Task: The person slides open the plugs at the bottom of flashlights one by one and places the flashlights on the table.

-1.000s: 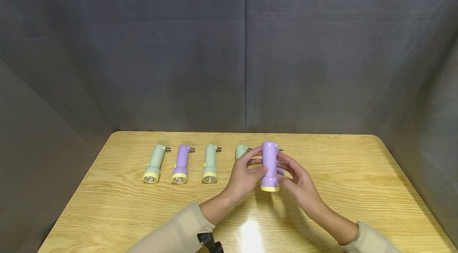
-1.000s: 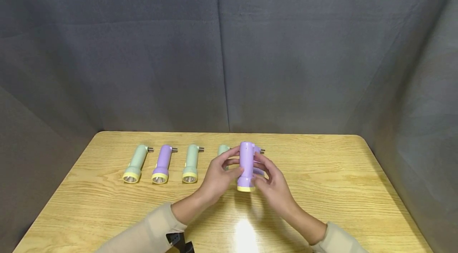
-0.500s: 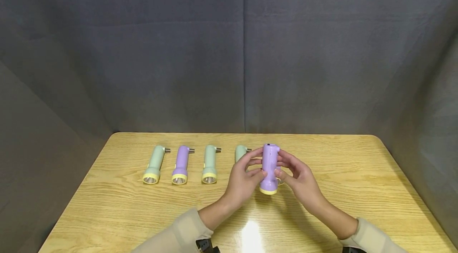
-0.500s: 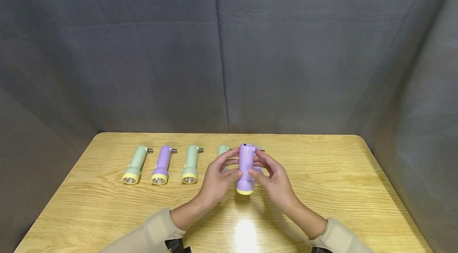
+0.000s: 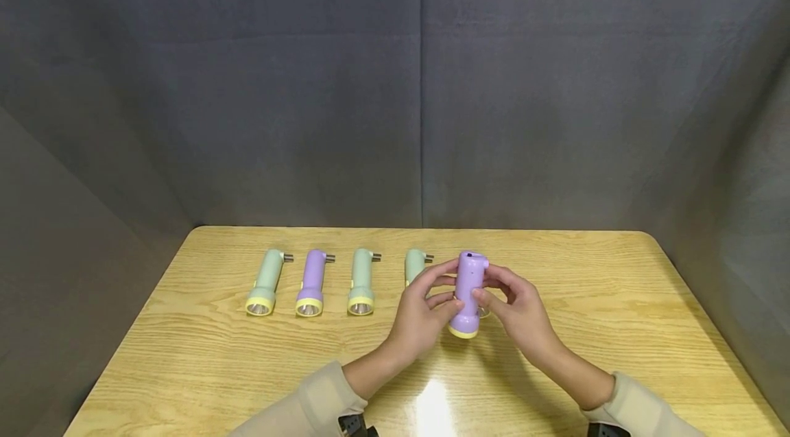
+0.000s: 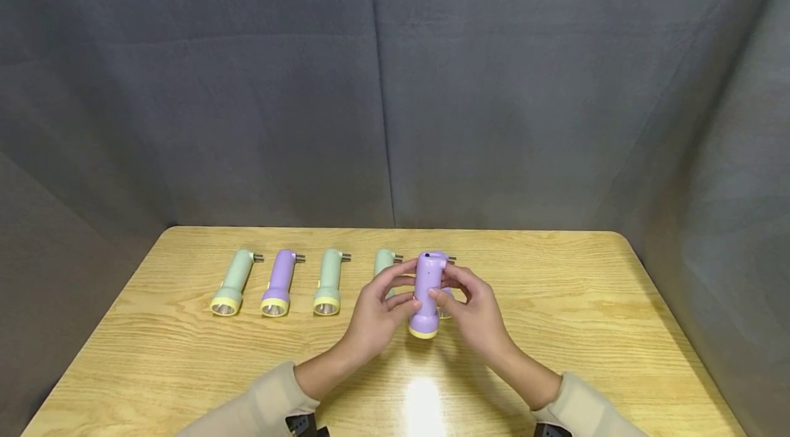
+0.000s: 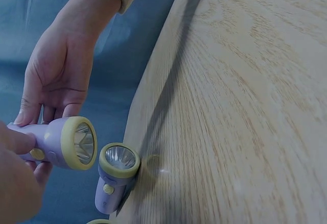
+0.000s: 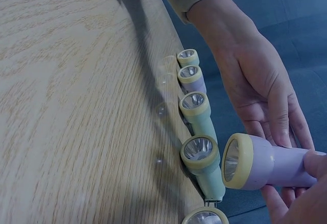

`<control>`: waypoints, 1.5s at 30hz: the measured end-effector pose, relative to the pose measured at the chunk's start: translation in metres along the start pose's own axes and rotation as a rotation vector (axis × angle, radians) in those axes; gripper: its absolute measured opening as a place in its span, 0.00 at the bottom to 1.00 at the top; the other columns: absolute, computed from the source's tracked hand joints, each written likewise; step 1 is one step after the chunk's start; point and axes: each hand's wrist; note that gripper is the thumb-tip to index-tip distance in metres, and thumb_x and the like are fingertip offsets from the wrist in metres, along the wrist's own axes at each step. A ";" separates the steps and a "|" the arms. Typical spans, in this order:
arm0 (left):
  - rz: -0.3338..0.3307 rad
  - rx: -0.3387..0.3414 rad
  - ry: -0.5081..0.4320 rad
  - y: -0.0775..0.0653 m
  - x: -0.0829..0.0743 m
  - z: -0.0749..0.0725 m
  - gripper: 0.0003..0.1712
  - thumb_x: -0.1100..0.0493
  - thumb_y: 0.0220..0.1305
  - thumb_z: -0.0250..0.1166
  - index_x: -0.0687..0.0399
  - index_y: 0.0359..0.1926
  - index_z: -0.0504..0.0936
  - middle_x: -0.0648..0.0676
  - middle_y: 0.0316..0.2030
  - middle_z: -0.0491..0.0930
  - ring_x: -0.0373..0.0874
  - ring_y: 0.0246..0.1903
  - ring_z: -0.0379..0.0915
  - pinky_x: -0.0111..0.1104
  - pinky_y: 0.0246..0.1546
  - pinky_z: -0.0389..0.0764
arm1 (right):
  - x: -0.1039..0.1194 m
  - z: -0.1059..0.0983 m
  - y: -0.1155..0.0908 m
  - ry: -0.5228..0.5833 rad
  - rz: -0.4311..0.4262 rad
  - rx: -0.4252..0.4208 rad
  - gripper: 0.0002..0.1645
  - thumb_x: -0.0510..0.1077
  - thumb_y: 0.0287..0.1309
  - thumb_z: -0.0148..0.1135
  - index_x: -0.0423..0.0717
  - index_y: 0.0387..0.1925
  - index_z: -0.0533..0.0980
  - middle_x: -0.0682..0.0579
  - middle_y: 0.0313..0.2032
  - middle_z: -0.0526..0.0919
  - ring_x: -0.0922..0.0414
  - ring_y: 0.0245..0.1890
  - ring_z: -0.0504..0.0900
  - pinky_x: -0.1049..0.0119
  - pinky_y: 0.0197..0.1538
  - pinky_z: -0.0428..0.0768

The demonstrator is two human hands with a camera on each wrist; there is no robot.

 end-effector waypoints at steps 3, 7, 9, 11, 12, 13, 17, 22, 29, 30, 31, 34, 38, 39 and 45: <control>0.014 0.008 0.003 0.001 0.000 -0.001 0.34 0.79 0.62 0.65 0.57 0.67 0.75 0.59 0.62 0.75 0.53 0.59 0.75 0.40 0.58 0.80 | 0.000 0.000 0.000 0.008 -0.014 -0.001 0.20 0.30 0.63 0.66 0.27 0.56 0.76 0.37 0.51 0.80 0.64 0.48 0.79 0.74 0.47 0.80; 0.014 0.013 -0.004 0.003 0.000 -0.002 0.31 0.78 0.63 0.65 0.61 0.66 0.76 0.61 0.62 0.75 0.56 0.58 0.76 0.39 0.57 0.81 | -0.001 0.000 0.001 0.005 -0.031 -0.001 0.19 0.30 0.63 0.66 0.28 0.55 0.77 0.40 0.49 0.81 0.63 0.47 0.80 0.74 0.46 0.80; 0.010 0.015 -0.003 0.004 -0.001 -0.003 0.28 0.77 0.64 0.65 0.63 0.64 0.76 0.62 0.62 0.76 0.57 0.57 0.76 0.38 0.56 0.81 | -0.002 -0.001 0.001 0.000 -0.036 -0.002 0.18 0.30 0.62 0.67 0.28 0.53 0.77 0.41 0.48 0.81 0.62 0.47 0.80 0.74 0.47 0.80; 0.005 0.015 -0.010 0.004 -0.002 -0.004 0.25 0.76 0.65 0.65 0.66 0.62 0.77 0.62 0.61 0.76 0.58 0.57 0.77 0.36 0.55 0.82 | -0.002 -0.001 0.001 -0.005 -0.041 0.000 0.18 0.30 0.62 0.67 0.29 0.52 0.77 0.43 0.48 0.81 0.62 0.47 0.80 0.73 0.49 0.80; 0.001 0.016 -0.011 0.005 -0.003 -0.004 0.23 0.75 0.65 0.65 0.67 0.61 0.77 0.62 0.60 0.77 0.58 0.57 0.77 0.36 0.55 0.82 | -0.003 -0.001 0.001 -0.007 -0.045 0.001 0.18 0.30 0.61 0.68 0.29 0.52 0.77 0.44 0.48 0.81 0.62 0.48 0.80 0.73 0.50 0.80; -0.001 0.018 -0.014 0.005 -0.004 -0.004 0.21 0.74 0.66 0.65 0.67 0.60 0.77 0.63 0.59 0.77 0.59 0.56 0.77 0.36 0.54 0.82 | -0.003 -0.001 0.001 -0.006 -0.048 0.003 0.18 0.30 0.61 0.68 0.29 0.52 0.77 0.45 0.48 0.81 0.61 0.48 0.80 0.73 0.50 0.80; -0.023 0.020 -0.013 0.007 -0.008 -0.006 0.15 0.70 0.69 0.64 0.67 0.56 0.79 0.62 0.55 0.79 0.55 0.55 0.78 0.36 0.53 0.83 | -0.004 -0.002 0.001 -0.003 -0.066 0.013 0.18 0.30 0.61 0.68 0.31 0.53 0.77 0.49 0.48 0.82 0.61 0.49 0.80 0.73 0.50 0.80; -0.053 0.017 0.023 0.011 -0.013 -0.008 0.10 0.65 0.73 0.62 0.67 0.51 0.81 0.61 0.49 0.80 0.50 0.51 0.79 0.37 0.53 0.83 | -0.005 -0.003 0.001 0.002 -0.101 0.021 0.18 0.29 0.60 0.68 0.31 0.52 0.77 0.54 0.47 0.82 0.61 0.48 0.80 0.72 0.49 0.82; -0.124 0.040 0.008 0.015 -0.028 -0.011 0.12 0.60 0.76 0.60 0.66 0.49 0.80 0.60 0.48 0.79 0.50 0.51 0.80 0.42 0.50 0.85 | -0.001 -0.004 0.000 0.030 -0.149 0.050 0.18 0.27 0.58 0.68 0.30 0.51 0.76 0.57 0.46 0.81 0.61 0.47 0.79 0.70 0.45 0.85; -0.133 0.042 0.009 0.015 -0.030 -0.012 0.12 0.59 0.76 0.60 0.66 0.49 0.80 0.59 0.48 0.79 0.50 0.51 0.80 0.41 0.50 0.85 | 0.000 -0.004 0.000 0.036 -0.156 0.055 0.19 0.26 0.58 0.68 0.29 0.51 0.76 0.57 0.46 0.81 0.61 0.47 0.79 0.69 0.44 0.85; -0.139 0.042 0.011 0.015 -0.032 -0.012 0.12 0.59 0.76 0.60 0.66 0.49 0.80 0.59 0.48 0.79 0.49 0.50 0.80 0.42 0.50 0.85 | 0.000 -0.004 0.000 0.042 -0.164 0.060 0.19 0.26 0.58 0.68 0.29 0.51 0.76 0.57 0.46 0.81 0.61 0.48 0.79 0.69 0.44 0.85; -0.154 0.035 0.010 0.015 -0.037 -0.012 0.12 0.59 0.76 0.60 0.65 0.48 0.81 0.58 0.46 0.80 0.47 0.47 0.80 0.42 0.49 0.86 | 0.000 -0.003 -0.001 0.075 -0.193 0.079 0.19 0.25 0.56 0.68 0.29 0.50 0.76 0.57 0.46 0.81 0.62 0.48 0.80 0.68 0.43 0.86; -0.171 0.019 0.011 0.014 -0.040 -0.012 0.11 0.59 0.75 0.61 0.65 0.45 0.82 0.55 0.42 0.80 0.44 0.44 0.79 0.40 0.46 0.87 | -0.003 -0.002 -0.002 0.123 -0.232 0.105 0.18 0.24 0.55 0.68 0.28 0.48 0.75 0.57 0.46 0.81 0.62 0.49 0.80 0.68 0.44 0.86; -0.174 0.016 0.012 0.015 -0.040 -0.012 0.11 0.59 0.75 0.62 0.64 0.45 0.82 0.55 0.41 0.79 0.43 0.43 0.79 0.40 0.46 0.87 | -0.004 -0.002 -0.002 0.129 -0.238 0.109 0.18 0.24 0.55 0.68 0.28 0.48 0.75 0.57 0.46 0.81 0.62 0.49 0.80 0.67 0.44 0.86; -0.188 0.032 0.052 0.015 -0.046 -0.012 0.10 0.58 0.72 0.63 0.63 0.44 0.82 0.53 0.39 0.80 0.41 0.39 0.77 0.47 0.47 0.86 | -0.004 -0.001 -0.002 0.152 -0.258 0.120 0.18 0.23 0.56 0.67 0.28 0.47 0.74 0.56 0.46 0.81 0.62 0.49 0.80 0.67 0.45 0.86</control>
Point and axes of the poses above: each hand's wrist, its own y-axis towards the middle knuckle, its own z-axis out of the palm, x = y × z
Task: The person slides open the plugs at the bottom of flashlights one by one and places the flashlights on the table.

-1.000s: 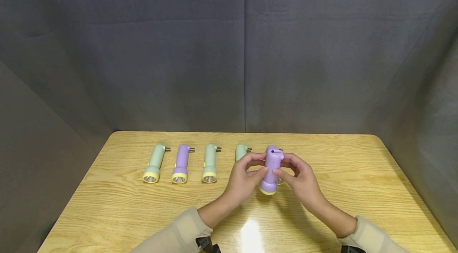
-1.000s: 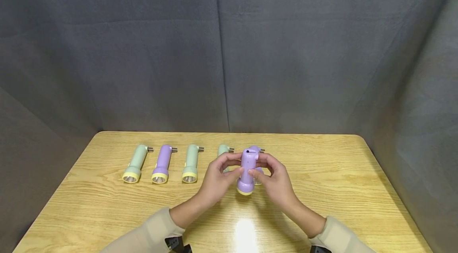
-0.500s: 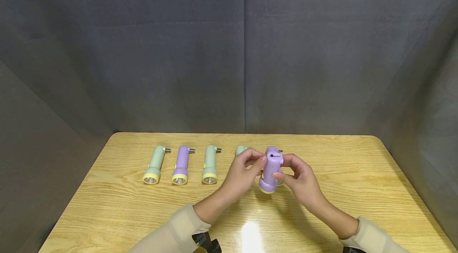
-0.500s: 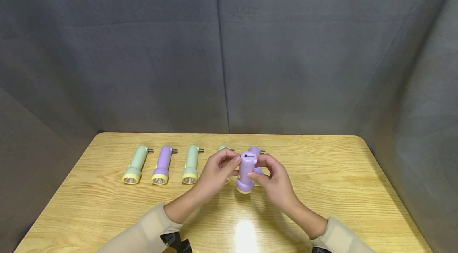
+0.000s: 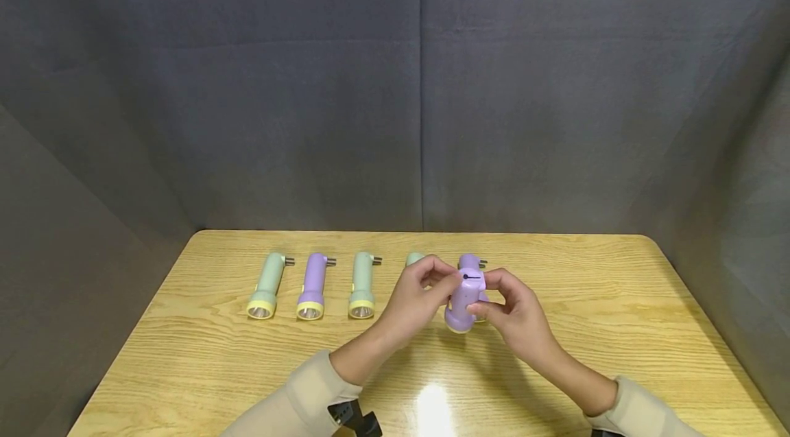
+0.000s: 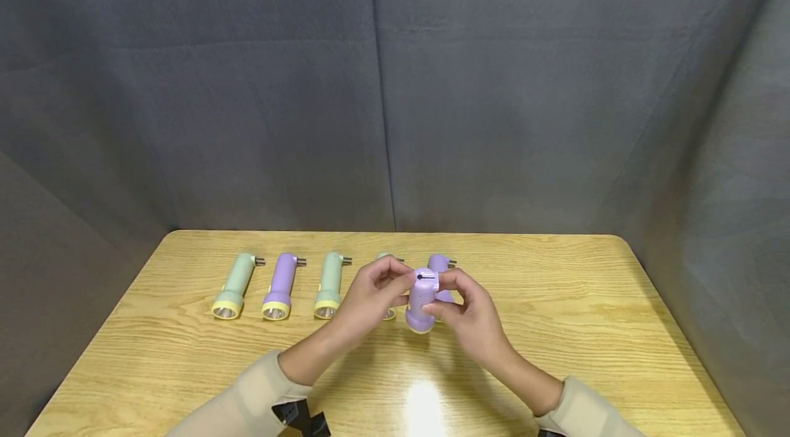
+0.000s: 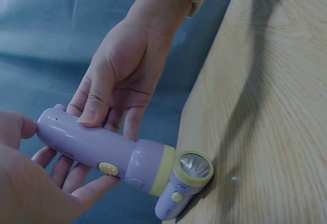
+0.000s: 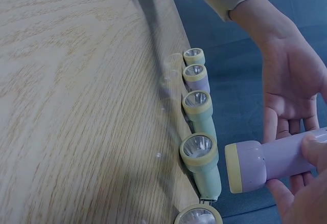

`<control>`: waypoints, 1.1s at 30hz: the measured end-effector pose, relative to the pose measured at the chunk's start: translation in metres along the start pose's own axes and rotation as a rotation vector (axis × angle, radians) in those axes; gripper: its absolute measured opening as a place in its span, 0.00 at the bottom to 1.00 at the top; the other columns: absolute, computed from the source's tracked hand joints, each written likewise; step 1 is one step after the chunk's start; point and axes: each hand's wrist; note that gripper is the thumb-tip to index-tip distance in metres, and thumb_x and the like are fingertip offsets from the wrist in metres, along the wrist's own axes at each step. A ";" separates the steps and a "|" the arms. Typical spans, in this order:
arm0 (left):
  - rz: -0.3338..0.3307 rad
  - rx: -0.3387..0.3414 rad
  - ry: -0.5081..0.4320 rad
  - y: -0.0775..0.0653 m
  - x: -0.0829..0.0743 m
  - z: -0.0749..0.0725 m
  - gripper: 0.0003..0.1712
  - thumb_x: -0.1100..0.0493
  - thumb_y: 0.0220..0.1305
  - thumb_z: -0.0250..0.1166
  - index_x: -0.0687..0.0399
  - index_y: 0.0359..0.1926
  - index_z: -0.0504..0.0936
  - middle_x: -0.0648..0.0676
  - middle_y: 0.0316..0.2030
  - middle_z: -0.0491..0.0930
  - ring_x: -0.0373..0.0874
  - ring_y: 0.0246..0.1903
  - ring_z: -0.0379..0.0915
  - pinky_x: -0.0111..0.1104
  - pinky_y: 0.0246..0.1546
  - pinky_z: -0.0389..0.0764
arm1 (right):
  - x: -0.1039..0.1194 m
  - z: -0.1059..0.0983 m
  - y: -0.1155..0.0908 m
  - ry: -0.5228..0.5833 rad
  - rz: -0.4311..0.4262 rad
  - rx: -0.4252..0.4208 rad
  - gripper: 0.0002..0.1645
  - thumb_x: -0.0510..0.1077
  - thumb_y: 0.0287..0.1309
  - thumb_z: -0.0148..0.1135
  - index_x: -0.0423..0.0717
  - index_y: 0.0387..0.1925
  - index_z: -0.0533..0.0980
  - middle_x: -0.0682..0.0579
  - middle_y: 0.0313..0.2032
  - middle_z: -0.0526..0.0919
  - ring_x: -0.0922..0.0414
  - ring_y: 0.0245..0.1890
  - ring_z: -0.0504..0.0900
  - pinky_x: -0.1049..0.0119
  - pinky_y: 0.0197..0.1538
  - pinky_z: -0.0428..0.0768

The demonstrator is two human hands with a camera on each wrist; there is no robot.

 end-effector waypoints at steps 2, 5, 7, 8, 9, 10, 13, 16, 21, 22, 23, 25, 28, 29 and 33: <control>-0.012 0.006 0.008 0.000 -0.002 0.000 0.10 0.58 0.72 0.64 0.63 0.43 0.82 0.53 0.39 0.80 0.41 0.38 0.76 0.48 0.47 0.85 | 0.000 0.000 0.000 0.007 -0.004 0.003 0.18 0.23 0.55 0.67 0.28 0.47 0.74 0.56 0.46 0.81 0.62 0.49 0.80 0.66 0.45 0.86; -0.041 0.012 0.001 0.001 -0.003 0.000 0.10 0.58 0.71 0.64 0.63 0.41 0.81 0.53 0.38 0.80 0.42 0.38 0.76 0.46 0.47 0.85 | -0.001 0.001 0.000 0.010 -0.006 0.008 0.18 0.23 0.55 0.67 0.27 0.47 0.74 0.56 0.46 0.81 0.62 0.49 0.80 0.66 0.45 0.86; -0.063 0.014 -0.016 0.002 -0.004 0.000 0.09 0.59 0.70 0.64 0.64 0.40 0.81 0.53 0.38 0.81 0.42 0.38 0.77 0.44 0.47 0.85 | -0.001 0.001 -0.001 0.010 -0.006 0.007 0.18 0.22 0.55 0.67 0.27 0.47 0.74 0.57 0.46 0.81 0.62 0.49 0.80 0.66 0.45 0.86; -0.074 0.015 -0.023 0.002 -0.004 0.000 0.09 0.59 0.70 0.64 0.64 0.39 0.80 0.53 0.37 0.81 0.42 0.38 0.77 0.43 0.47 0.85 | -0.002 0.001 -0.001 0.009 -0.006 0.006 0.18 0.22 0.54 0.68 0.27 0.47 0.74 0.57 0.46 0.81 0.62 0.49 0.80 0.66 0.45 0.86; -0.082 0.015 -0.029 0.002 -0.005 0.000 0.09 0.60 0.69 0.63 0.64 0.39 0.80 0.53 0.37 0.81 0.42 0.38 0.77 0.42 0.47 0.85 | -0.002 0.001 -0.001 0.007 -0.006 0.005 0.18 0.22 0.54 0.68 0.27 0.47 0.74 0.57 0.46 0.81 0.63 0.49 0.80 0.66 0.45 0.86; -0.089 0.015 -0.034 0.002 -0.005 0.000 0.08 0.60 0.69 0.63 0.64 0.39 0.80 0.53 0.37 0.81 0.43 0.38 0.77 0.41 0.47 0.85 | -0.002 0.002 -0.001 0.005 -0.006 0.005 0.19 0.22 0.54 0.68 0.27 0.47 0.74 0.57 0.46 0.81 0.63 0.49 0.81 0.67 0.45 0.86; -0.097 0.017 -0.034 0.003 -0.006 0.000 0.08 0.60 0.69 0.63 0.63 0.38 0.80 0.53 0.36 0.80 0.43 0.38 0.77 0.42 0.47 0.84 | -0.002 0.002 -0.001 0.002 -0.005 0.004 0.19 0.22 0.54 0.68 0.27 0.47 0.75 0.57 0.46 0.82 0.62 0.50 0.81 0.66 0.46 0.86; -0.097 0.020 -0.036 0.003 -0.007 0.001 0.07 0.61 0.68 0.62 0.63 0.37 0.79 0.53 0.36 0.79 0.43 0.37 0.76 0.41 0.47 0.83 | -0.002 0.003 -0.001 -0.001 -0.009 0.006 0.18 0.23 0.54 0.68 0.28 0.47 0.75 0.57 0.47 0.81 0.62 0.50 0.80 0.66 0.46 0.86; -0.108 0.020 -0.044 0.003 -0.005 0.003 0.04 0.63 0.65 0.62 0.62 0.35 0.78 0.51 0.34 0.78 0.42 0.36 0.75 0.39 0.47 0.83 | -0.004 0.003 -0.002 0.018 -0.022 0.006 0.19 0.22 0.53 0.68 0.27 0.47 0.75 0.57 0.47 0.82 0.63 0.51 0.80 0.66 0.47 0.86; -0.110 0.020 -0.046 0.003 -0.004 0.003 0.04 0.64 0.65 0.61 0.62 0.35 0.78 0.51 0.33 0.77 0.42 0.36 0.75 0.38 0.46 0.83 | -0.004 0.003 -0.003 0.022 -0.023 0.003 0.19 0.22 0.53 0.68 0.26 0.46 0.75 0.57 0.47 0.82 0.63 0.51 0.80 0.66 0.47 0.86; -0.108 0.020 -0.048 0.003 -0.004 0.004 0.04 0.64 0.64 0.61 0.62 0.35 0.77 0.51 0.33 0.77 0.42 0.36 0.75 0.38 0.46 0.83 | -0.005 0.003 -0.003 0.026 -0.023 -0.001 0.19 0.22 0.52 0.69 0.26 0.46 0.75 0.57 0.47 0.82 0.63 0.51 0.80 0.66 0.47 0.86; -0.105 0.023 -0.052 0.004 -0.003 0.004 0.03 0.64 0.64 0.61 0.62 0.35 0.77 0.51 0.33 0.77 0.42 0.36 0.75 0.38 0.47 0.83 | -0.005 0.003 -0.004 0.027 -0.022 -0.008 0.19 0.21 0.51 0.69 0.26 0.46 0.75 0.58 0.47 0.82 0.63 0.51 0.80 0.66 0.47 0.86; -0.105 0.028 -0.060 0.003 -0.003 0.004 0.03 0.64 0.64 0.61 0.62 0.34 0.77 0.51 0.33 0.77 0.42 0.37 0.75 0.37 0.48 0.83 | -0.007 0.003 -0.005 0.019 -0.020 -0.016 0.19 0.21 0.50 0.69 0.26 0.45 0.75 0.58 0.46 0.83 0.63 0.50 0.80 0.66 0.47 0.86; -0.108 0.031 -0.063 0.003 -0.003 0.004 0.04 0.64 0.64 0.61 0.62 0.34 0.77 0.51 0.33 0.77 0.43 0.37 0.75 0.38 0.48 0.84 | -0.007 0.003 -0.006 0.014 -0.019 -0.017 0.19 0.21 0.51 0.69 0.26 0.46 0.75 0.58 0.46 0.83 0.64 0.50 0.80 0.66 0.47 0.86; -0.123 0.039 -0.071 0.003 -0.003 0.004 0.04 0.64 0.65 0.62 0.61 0.34 0.76 0.52 0.34 0.77 0.43 0.39 0.76 0.40 0.51 0.84 | -0.008 0.002 -0.007 0.002 -0.014 -0.017 0.19 0.22 0.51 0.69 0.27 0.46 0.76 0.58 0.47 0.82 0.64 0.51 0.79 0.67 0.47 0.86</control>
Point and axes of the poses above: each hand's wrist, its own y-axis towards the middle knuckle, its own z-axis out of the palm, x = y × z
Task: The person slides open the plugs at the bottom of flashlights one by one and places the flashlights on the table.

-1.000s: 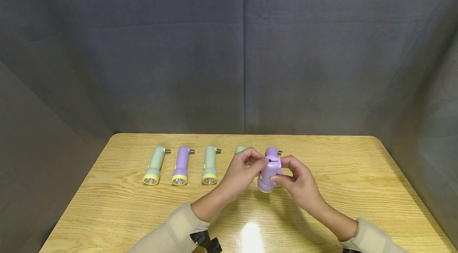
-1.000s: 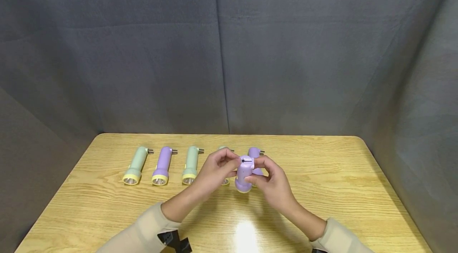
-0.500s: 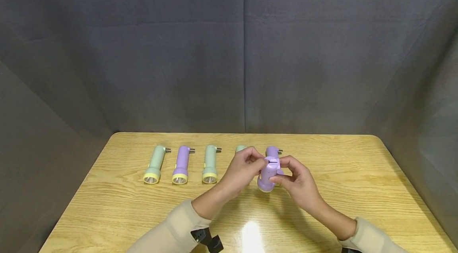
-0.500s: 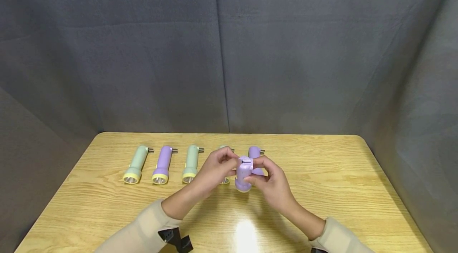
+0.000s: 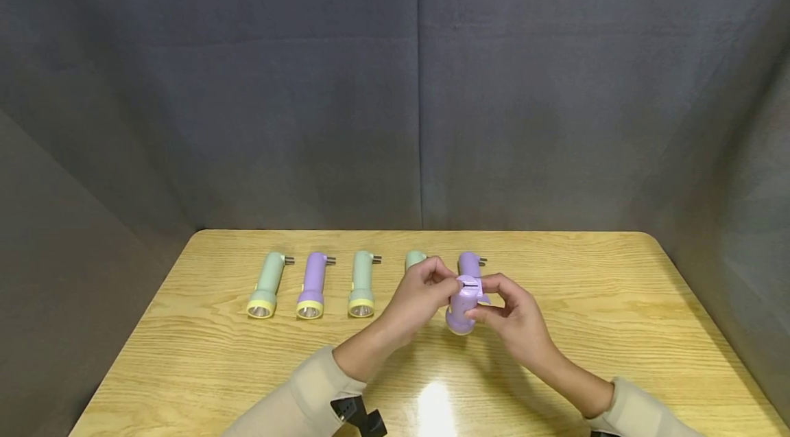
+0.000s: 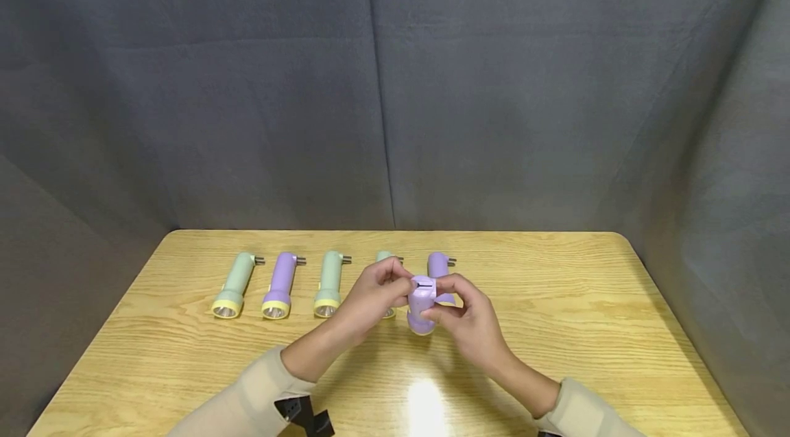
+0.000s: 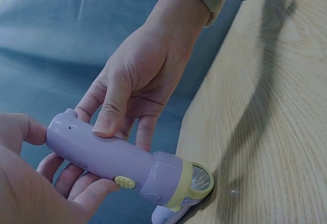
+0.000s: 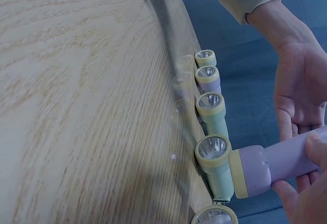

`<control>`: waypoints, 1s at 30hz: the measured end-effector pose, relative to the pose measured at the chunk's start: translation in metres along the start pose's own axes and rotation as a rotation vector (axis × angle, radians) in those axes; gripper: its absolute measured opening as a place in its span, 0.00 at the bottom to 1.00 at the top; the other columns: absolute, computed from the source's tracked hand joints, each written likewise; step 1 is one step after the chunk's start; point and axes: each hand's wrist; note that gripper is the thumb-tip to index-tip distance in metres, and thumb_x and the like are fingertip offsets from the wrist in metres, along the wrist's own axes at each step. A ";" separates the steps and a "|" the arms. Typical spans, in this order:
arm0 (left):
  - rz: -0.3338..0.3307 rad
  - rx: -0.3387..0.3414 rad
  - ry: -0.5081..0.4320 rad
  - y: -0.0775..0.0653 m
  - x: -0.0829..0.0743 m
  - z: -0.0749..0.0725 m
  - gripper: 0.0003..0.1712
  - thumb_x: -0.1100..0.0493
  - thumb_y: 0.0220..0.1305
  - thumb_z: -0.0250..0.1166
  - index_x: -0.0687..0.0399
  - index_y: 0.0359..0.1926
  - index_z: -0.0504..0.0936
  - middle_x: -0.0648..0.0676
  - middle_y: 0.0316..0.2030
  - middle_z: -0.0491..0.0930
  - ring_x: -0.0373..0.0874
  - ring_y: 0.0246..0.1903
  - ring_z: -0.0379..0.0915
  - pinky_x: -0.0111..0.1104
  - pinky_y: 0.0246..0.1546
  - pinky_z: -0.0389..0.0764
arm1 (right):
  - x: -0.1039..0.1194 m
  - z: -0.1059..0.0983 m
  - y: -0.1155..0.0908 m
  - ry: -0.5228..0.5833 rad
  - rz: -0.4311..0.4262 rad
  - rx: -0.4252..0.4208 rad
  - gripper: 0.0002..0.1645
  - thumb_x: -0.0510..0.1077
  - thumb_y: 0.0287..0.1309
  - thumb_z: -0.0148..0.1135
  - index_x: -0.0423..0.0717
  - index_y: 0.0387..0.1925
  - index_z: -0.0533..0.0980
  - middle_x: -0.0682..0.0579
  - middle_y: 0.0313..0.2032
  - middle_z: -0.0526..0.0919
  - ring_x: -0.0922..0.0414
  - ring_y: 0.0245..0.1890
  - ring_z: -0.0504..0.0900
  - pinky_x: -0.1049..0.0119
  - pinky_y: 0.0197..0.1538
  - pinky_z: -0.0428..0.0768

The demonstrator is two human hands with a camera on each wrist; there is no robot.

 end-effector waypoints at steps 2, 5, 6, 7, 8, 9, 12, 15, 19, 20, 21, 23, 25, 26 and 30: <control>-0.007 0.001 -0.003 0.000 0.000 0.000 0.05 0.64 0.65 0.62 0.61 0.34 0.76 0.52 0.35 0.78 0.43 0.39 0.76 0.41 0.52 0.84 | 0.000 0.000 0.000 0.002 0.003 -0.002 0.19 0.22 0.51 0.70 0.27 0.46 0.76 0.58 0.47 0.83 0.65 0.51 0.79 0.67 0.47 0.86; -0.013 0.002 -0.004 0.000 0.000 -0.001 0.05 0.63 0.66 0.62 0.61 0.34 0.76 0.52 0.35 0.78 0.44 0.40 0.77 0.41 0.52 0.84 | 0.001 0.001 0.000 0.006 0.003 -0.003 0.19 0.22 0.50 0.70 0.28 0.45 0.76 0.58 0.46 0.83 0.65 0.50 0.79 0.67 0.47 0.86; -0.015 0.001 -0.003 0.000 -0.001 -0.001 0.05 0.63 0.66 0.62 0.61 0.34 0.76 0.52 0.35 0.78 0.43 0.40 0.77 0.41 0.52 0.84 | 0.001 0.001 0.000 0.008 0.002 -0.003 0.19 0.22 0.50 0.70 0.28 0.45 0.76 0.58 0.46 0.83 0.65 0.50 0.79 0.67 0.47 0.86; -0.017 0.001 -0.002 0.000 -0.001 -0.001 0.05 0.63 0.66 0.63 0.61 0.34 0.76 0.52 0.35 0.78 0.43 0.40 0.76 0.40 0.51 0.84 | 0.001 0.001 0.001 0.010 0.001 -0.002 0.19 0.22 0.50 0.70 0.29 0.45 0.77 0.57 0.46 0.83 0.64 0.50 0.79 0.66 0.46 0.86; -0.018 0.000 -0.001 0.000 -0.001 -0.001 0.06 0.63 0.66 0.63 0.61 0.34 0.76 0.52 0.35 0.77 0.43 0.40 0.76 0.40 0.51 0.84 | 0.001 0.001 0.001 0.012 -0.001 -0.001 0.19 0.22 0.50 0.70 0.30 0.45 0.77 0.57 0.46 0.83 0.64 0.50 0.80 0.66 0.46 0.86; -0.018 0.000 0.002 0.000 -0.001 -0.002 0.06 0.63 0.66 0.63 0.61 0.34 0.76 0.52 0.35 0.77 0.43 0.39 0.76 0.40 0.51 0.84 | 0.001 0.001 0.001 0.014 -0.003 0.000 0.19 0.22 0.50 0.70 0.31 0.45 0.78 0.55 0.46 0.83 0.64 0.50 0.80 0.66 0.46 0.86; -0.021 -0.004 0.007 0.000 -0.001 -0.002 0.06 0.62 0.66 0.64 0.61 0.34 0.76 0.52 0.34 0.77 0.43 0.39 0.76 0.39 0.50 0.84 | 0.002 0.001 0.002 0.024 -0.006 0.003 0.19 0.22 0.51 0.70 0.36 0.45 0.79 0.51 0.46 0.83 0.63 0.50 0.80 0.66 0.46 0.86; -0.022 -0.009 0.003 0.001 -0.002 -0.001 0.06 0.62 0.65 0.64 0.61 0.34 0.76 0.52 0.33 0.76 0.43 0.38 0.75 0.38 0.49 0.84 | 0.002 0.002 0.002 0.032 -0.008 0.004 0.19 0.23 0.51 0.70 0.37 0.45 0.80 0.50 0.46 0.83 0.62 0.50 0.81 0.65 0.47 0.86; -0.029 -0.020 0.012 0.001 -0.003 0.000 0.07 0.61 0.64 0.65 0.60 0.34 0.76 0.51 0.31 0.75 0.43 0.36 0.74 0.37 0.46 0.83 | 0.002 0.002 0.003 0.043 -0.010 0.005 0.19 0.23 0.51 0.70 0.37 0.45 0.80 0.51 0.46 0.83 0.62 0.51 0.81 0.65 0.47 0.86; -0.033 -0.023 0.015 0.001 -0.003 0.000 0.07 0.61 0.64 0.66 0.60 0.34 0.76 0.51 0.31 0.75 0.43 0.36 0.74 0.36 0.45 0.82 | 0.002 0.002 0.003 0.044 -0.009 0.005 0.19 0.23 0.51 0.70 0.37 0.46 0.81 0.52 0.46 0.83 0.62 0.51 0.81 0.65 0.47 0.86; -0.037 -0.023 0.019 0.001 -0.004 0.000 0.07 0.61 0.64 0.66 0.59 0.34 0.76 0.51 0.31 0.75 0.43 0.36 0.73 0.36 0.44 0.82 | 0.002 0.002 0.004 0.042 -0.009 0.005 0.20 0.23 0.51 0.70 0.38 0.46 0.81 0.51 0.46 0.83 0.62 0.50 0.81 0.65 0.47 0.86; -0.045 -0.025 0.027 0.001 -0.005 0.000 0.07 0.60 0.64 0.66 0.59 0.34 0.76 0.51 0.30 0.75 0.43 0.35 0.73 0.34 0.42 0.80 | 0.002 0.002 0.004 0.038 -0.004 0.004 0.20 0.24 0.51 0.71 0.39 0.46 0.81 0.51 0.46 0.83 0.61 0.50 0.81 0.64 0.47 0.86; -0.050 -0.025 0.032 0.001 -0.005 0.000 0.08 0.60 0.63 0.67 0.59 0.34 0.76 0.51 0.30 0.75 0.43 0.35 0.73 0.33 0.41 0.79 | 0.003 0.002 0.004 0.030 0.002 0.002 0.20 0.24 0.51 0.71 0.40 0.46 0.81 0.51 0.46 0.83 0.61 0.50 0.81 0.64 0.47 0.86; -0.052 -0.025 0.036 0.001 -0.005 0.000 0.08 0.60 0.63 0.67 0.59 0.34 0.76 0.51 0.30 0.75 0.43 0.35 0.73 0.32 0.40 0.78 | 0.003 0.003 0.004 0.027 0.004 0.000 0.20 0.24 0.51 0.71 0.40 0.46 0.81 0.51 0.46 0.83 0.61 0.50 0.81 0.64 0.47 0.86; -0.057 -0.034 0.052 0.001 -0.006 0.000 0.09 0.59 0.62 0.68 0.58 0.34 0.76 0.51 0.30 0.75 0.43 0.33 0.72 0.31 0.36 0.75 | 0.002 0.003 0.005 0.025 0.003 -0.002 0.20 0.23 0.51 0.70 0.40 0.46 0.82 0.51 0.46 0.84 0.61 0.49 0.81 0.63 0.47 0.86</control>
Point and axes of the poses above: each hand's wrist, its own y-axis towards the middle knuckle, its own z-axis out of the palm, x = y × z
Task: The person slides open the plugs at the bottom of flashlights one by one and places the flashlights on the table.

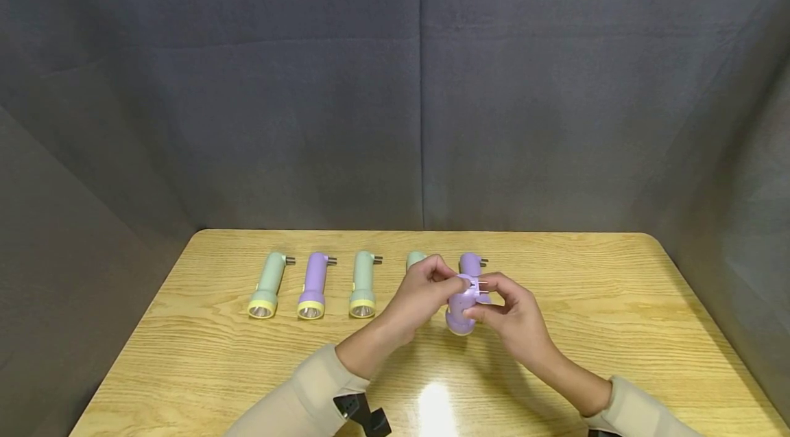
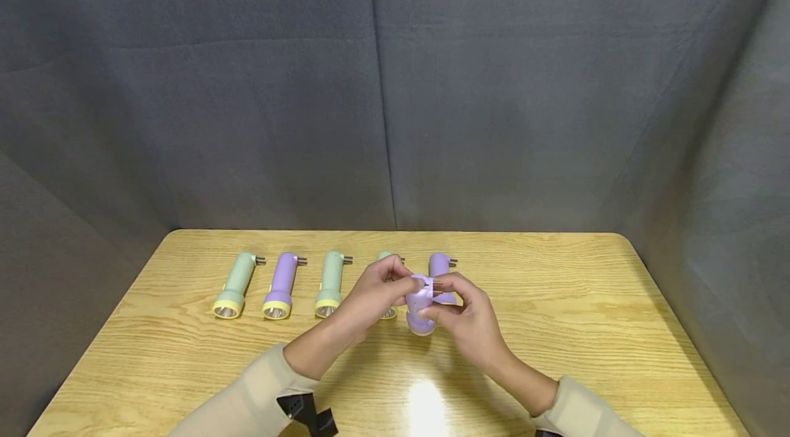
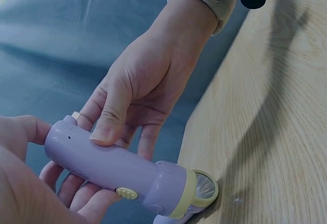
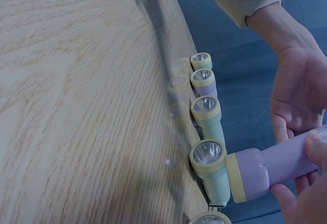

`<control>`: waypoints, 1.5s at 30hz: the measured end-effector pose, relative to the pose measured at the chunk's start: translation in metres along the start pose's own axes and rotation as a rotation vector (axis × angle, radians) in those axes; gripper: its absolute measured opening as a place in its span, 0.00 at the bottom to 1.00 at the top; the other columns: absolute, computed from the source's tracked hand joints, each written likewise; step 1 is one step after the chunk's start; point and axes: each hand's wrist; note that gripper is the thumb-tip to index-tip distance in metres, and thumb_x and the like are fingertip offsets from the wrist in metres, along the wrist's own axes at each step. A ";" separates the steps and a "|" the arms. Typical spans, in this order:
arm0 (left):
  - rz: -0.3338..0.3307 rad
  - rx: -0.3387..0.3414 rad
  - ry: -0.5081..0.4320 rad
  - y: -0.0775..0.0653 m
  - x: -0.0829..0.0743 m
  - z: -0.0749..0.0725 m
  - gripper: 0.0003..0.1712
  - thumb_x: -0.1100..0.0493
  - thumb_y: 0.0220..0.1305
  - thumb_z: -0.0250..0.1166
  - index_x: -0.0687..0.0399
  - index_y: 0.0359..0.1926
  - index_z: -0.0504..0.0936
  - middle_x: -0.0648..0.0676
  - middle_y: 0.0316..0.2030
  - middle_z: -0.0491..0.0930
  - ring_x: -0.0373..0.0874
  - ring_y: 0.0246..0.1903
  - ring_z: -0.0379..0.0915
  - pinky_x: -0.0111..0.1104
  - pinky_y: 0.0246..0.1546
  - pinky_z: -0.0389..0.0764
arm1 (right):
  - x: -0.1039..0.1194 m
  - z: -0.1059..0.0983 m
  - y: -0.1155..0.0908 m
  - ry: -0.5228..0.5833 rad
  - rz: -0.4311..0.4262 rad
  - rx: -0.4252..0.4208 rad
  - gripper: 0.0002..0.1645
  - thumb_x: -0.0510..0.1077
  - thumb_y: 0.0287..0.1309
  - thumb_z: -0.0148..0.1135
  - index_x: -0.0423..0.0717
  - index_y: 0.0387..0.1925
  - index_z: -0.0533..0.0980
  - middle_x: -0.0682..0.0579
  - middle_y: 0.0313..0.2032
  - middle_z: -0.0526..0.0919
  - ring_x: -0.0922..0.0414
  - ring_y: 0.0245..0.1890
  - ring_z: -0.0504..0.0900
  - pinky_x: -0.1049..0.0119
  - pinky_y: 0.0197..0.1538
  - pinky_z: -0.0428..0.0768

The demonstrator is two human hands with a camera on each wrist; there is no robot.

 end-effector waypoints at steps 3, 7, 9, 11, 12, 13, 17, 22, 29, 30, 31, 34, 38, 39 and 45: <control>-0.005 -0.007 0.008 0.000 -0.001 0.001 0.09 0.59 0.61 0.68 0.58 0.34 0.77 0.51 0.30 0.75 0.42 0.33 0.71 0.31 0.35 0.73 | 0.000 0.000 0.000 0.007 -0.003 0.001 0.20 0.23 0.51 0.70 0.40 0.45 0.82 0.51 0.46 0.84 0.61 0.49 0.81 0.64 0.47 0.86; -0.009 -0.015 0.011 0.000 0.000 0.002 0.09 0.60 0.61 0.69 0.58 0.34 0.77 0.51 0.29 0.75 0.42 0.32 0.71 0.32 0.35 0.72 | -0.001 0.000 0.000 0.015 -0.008 0.004 0.20 0.23 0.52 0.70 0.41 0.46 0.82 0.51 0.46 0.84 0.61 0.50 0.81 0.63 0.47 0.86; -0.013 -0.017 0.007 0.001 0.000 0.002 0.09 0.60 0.61 0.69 0.58 0.33 0.76 0.50 0.29 0.75 0.42 0.32 0.71 0.32 0.35 0.72 | -0.001 0.000 0.000 0.016 -0.009 0.004 0.20 0.23 0.52 0.70 0.41 0.46 0.82 0.51 0.46 0.84 0.60 0.50 0.81 0.63 0.47 0.86; -0.016 -0.018 0.002 0.001 0.001 0.002 0.09 0.60 0.60 0.69 0.58 0.33 0.76 0.50 0.29 0.74 0.42 0.32 0.70 0.32 0.34 0.71 | -0.001 0.000 0.000 0.014 -0.006 0.003 0.20 0.23 0.52 0.70 0.41 0.46 0.82 0.51 0.46 0.84 0.60 0.50 0.81 0.63 0.47 0.86; -0.019 -0.018 0.000 0.002 0.001 0.002 0.09 0.60 0.60 0.69 0.58 0.33 0.76 0.50 0.28 0.74 0.42 0.32 0.70 0.32 0.34 0.71 | -0.001 0.000 0.000 0.014 -0.004 0.003 0.20 0.23 0.51 0.70 0.41 0.46 0.82 0.52 0.46 0.84 0.60 0.50 0.81 0.63 0.47 0.86; -0.020 -0.017 -0.002 0.002 0.001 0.002 0.10 0.60 0.60 0.70 0.58 0.33 0.76 0.50 0.28 0.74 0.42 0.32 0.70 0.32 0.34 0.71 | -0.001 -0.001 0.000 0.014 -0.002 0.003 0.20 0.23 0.51 0.70 0.41 0.46 0.82 0.52 0.46 0.84 0.60 0.50 0.81 0.63 0.47 0.86; -0.029 -0.018 0.000 0.002 0.000 0.003 0.10 0.60 0.60 0.70 0.57 0.33 0.76 0.50 0.29 0.74 0.42 0.32 0.69 0.32 0.33 0.70 | -0.001 -0.001 0.000 0.010 0.003 0.004 0.20 0.23 0.51 0.70 0.40 0.46 0.82 0.54 0.46 0.84 0.61 0.50 0.81 0.62 0.47 0.86; -0.038 -0.021 0.004 0.002 0.000 0.003 0.10 0.59 0.59 0.70 0.57 0.33 0.76 0.51 0.29 0.74 0.42 0.32 0.69 0.32 0.34 0.69 | -0.001 -0.001 0.000 0.006 -0.001 0.001 0.21 0.23 0.51 0.71 0.42 0.46 0.82 0.52 0.46 0.84 0.61 0.50 0.81 0.62 0.48 0.86; -0.041 -0.022 0.006 0.003 0.001 0.004 0.10 0.59 0.59 0.70 0.56 0.32 0.76 0.50 0.28 0.74 0.42 0.32 0.70 0.32 0.34 0.70 | 0.000 -0.001 0.000 -0.001 0.011 -0.011 0.21 0.23 0.50 0.71 0.42 0.45 0.83 0.54 0.45 0.85 0.61 0.49 0.81 0.63 0.47 0.86; -0.042 -0.022 0.004 0.003 0.001 0.004 0.10 0.59 0.59 0.70 0.56 0.32 0.76 0.50 0.28 0.74 0.42 0.32 0.70 0.32 0.34 0.70 | 0.000 -0.001 0.000 -0.002 0.012 -0.011 0.21 0.23 0.50 0.71 0.41 0.45 0.83 0.54 0.45 0.85 0.61 0.49 0.81 0.63 0.47 0.86; -0.043 -0.022 0.003 0.003 0.001 0.004 0.10 0.59 0.59 0.71 0.56 0.32 0.76 0.50 0.28 0.74 0.42 0.32 0.70 0.32 0.34 0.70 | 0.000 -0.001 0.000 -0.003 0.014 -0.011 0.21 0.23 0.50 0.71 0.41 0.45 0.83 0.54 0.45 0.85 0.61 0.49 0.81 0.63 0.47 0.86; -0.047 -0.023 -0.002 0.003 0.002 0.003 0.11 0.58 0.60 0.71 0.56 0.32 0.76 0.50 0.28 0.74 0.42 0.32 0.70 0.33 0.35 0.70 | 0.000 -0.001 0.001 -0.010 0.025 -0.012 0.20 0.24 0.51 0.71 0.40 0.45 0.83 0.55 0.45 0.85 0.61 0.49 0.81 0.63 0.47 0.87; -0.057 -0.021 -0.006 0.005 0.003 0.003 0.11 0.57 0.61 0.71 0.56 0.33 0.77 0.50 0.28 0.74 0.43 0.32 0.70 0.34 0.36 0.71 | 0.001 -0.001 0.001 -0.019 0.042 -0.012 0.18 0.24 0.52 0.71 0.36 0.45 0.82 0.55 0.46 0.85 0.61 0.49 0.81 0.63 0.47 0.87; -0.058 -0.021 -0.007 0.004 0.003 0.002 0.11 0.57 0.61 0.71 0.56 0.33 0.77 0.50 0.27 0.74 0.43 0.32 0.70 0.34 0.36 0.71 | 0.000 -0.001 0.001 -0.019 0.042 -0.010 0.18 0.24 0.52 0.70 0.35 0.45 0.81 0.55 0.46 0.85 0.61 0.49 0.81 0.63 0.47 0.87; -0.070 -0.012 -0.013 0.004 0.002 0.002 0.12 0.56 0.62 0.71 0.57 0.35 0.77 0.50 0.28 0.74 0.43 0.33 0.70 0.31 0.36 0.72 | 0.001 -0.002 0.000 -0.023 0.048 -0.008 0.17 0.24 0.53 0.70 0.32 0.45 0.80 0.55 0.46 0.85 0.62 0.49 0.82 0.64 0.47 0.86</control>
Point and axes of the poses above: each hand's wrist, its own y-axis towards the middle knuckle, its own z-axis out of the palm, x = y × z
